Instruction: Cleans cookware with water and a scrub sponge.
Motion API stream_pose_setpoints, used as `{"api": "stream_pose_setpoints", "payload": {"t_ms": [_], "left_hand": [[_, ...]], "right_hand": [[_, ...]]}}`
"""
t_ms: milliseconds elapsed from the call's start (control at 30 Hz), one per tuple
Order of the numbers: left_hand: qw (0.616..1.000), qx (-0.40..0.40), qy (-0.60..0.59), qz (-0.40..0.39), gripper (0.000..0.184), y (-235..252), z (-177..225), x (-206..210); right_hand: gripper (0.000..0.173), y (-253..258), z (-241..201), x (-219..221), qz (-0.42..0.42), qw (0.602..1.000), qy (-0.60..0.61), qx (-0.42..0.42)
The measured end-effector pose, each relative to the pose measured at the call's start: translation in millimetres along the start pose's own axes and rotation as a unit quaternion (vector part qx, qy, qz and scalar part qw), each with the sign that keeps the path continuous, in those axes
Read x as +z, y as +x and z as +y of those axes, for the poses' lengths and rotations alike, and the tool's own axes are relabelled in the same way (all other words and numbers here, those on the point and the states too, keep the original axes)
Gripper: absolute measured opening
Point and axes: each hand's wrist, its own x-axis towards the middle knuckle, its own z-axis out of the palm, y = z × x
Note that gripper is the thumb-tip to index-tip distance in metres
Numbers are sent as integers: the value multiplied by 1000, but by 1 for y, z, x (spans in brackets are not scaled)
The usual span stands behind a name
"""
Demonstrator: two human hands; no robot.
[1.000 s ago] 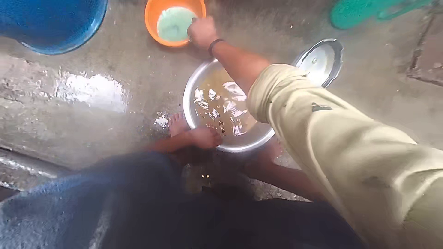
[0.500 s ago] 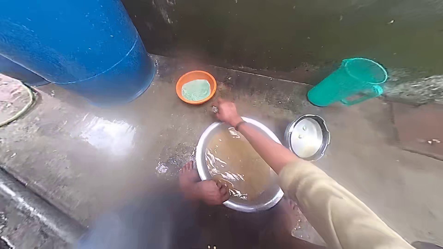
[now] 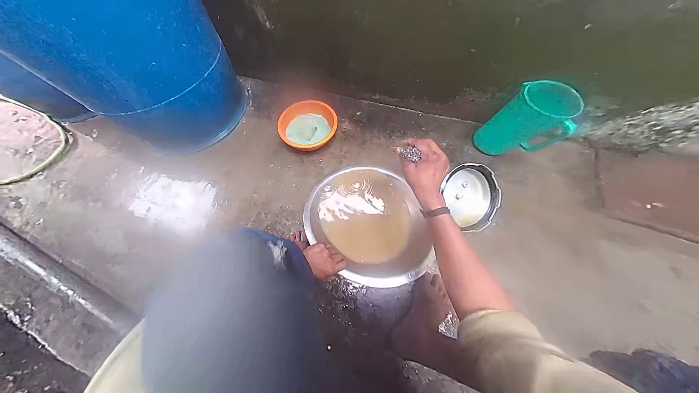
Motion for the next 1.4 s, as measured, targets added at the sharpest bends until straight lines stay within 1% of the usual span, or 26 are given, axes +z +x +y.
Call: {"api": "stream_pose_setpoints", "payload": {"t_ms": [100,133,200,233,267,300,333,367,467,600,700,800,867,933,1000,1067,1167,1267,1333,1400], "left_hand": [[999,-21,-29,-34,31,-6,3,-21],[998,-33,-49,-21,31,-8,3,-24],[994,-53,-86,49,30,-11,-1,-26],[988,-51,-91,118,28,-11,-4,-21],[981,-51,-93,165,27,-12,-6,-21],[976,-50,-88,192,25,-14,-7,-25],[977,-58,-96,183,25,-19,-5,-33],[973,-54,-98,200,25,-23,-5,-35],[946,-29,-86,310,22,-35,-9,-33],[942,-61,-134,301,25,-56,-4,-65],[943,-46,-101,313,21,-60,-12,-67],[939,-72,-100,320,22,-66,-15,-82],[921,-92,-107,363,22,-72,-20,-97],[888,-100,-100,437,23,-76,-29,-115],[861,-137,-122,475,33,-80,-40,-133],[838,-187,-148,491,39,-84,-48,-146],[806,-263,-164,504,42,-97,-58,-152],[769,-350,-155,511,44,-125,-64,-151],[745,-399,-139,516,46,-154,-71,-145],[717,-431,-130,533,45,-189,-73,-141]], "right_hand": [[27,3,-7,-15,28,1000,-2,0],[27,10,-9,-18,38,999,-7,6],[26,21,-14,-26,51,998,-17,17],[27,22,-14,-30,54,998,-22,19],[27,23,-13,-33,59,998,-29,20],[26,23,-13,-36,64,997,-32,22],[26,23,-13,-38,69,997,-33,22],[26,23,-13,-39,73,997,-33,21],[25,25,-16,-41,78,996,-28,16],[25,25,-24,-35,80,997,-21,2],[25,25,-29,-29,77,997,-19,-11],[25,25,-33,-32,80,997,-11,-10],[26,24,-35,-34,86,996,-1,-4],[27,25,-39,-38,86,996,3,8],[28,27,-41,-42,89,996,7,16],[27,28,-41,-44,99,995,5,21],[26,30,-42,-47,110,994,8,28],[24,34,-44,-46,106,994,8,30],[24,32,-43,-40,73,996,5,45],[24,29,-41,-29,12,997,1,75]]}}
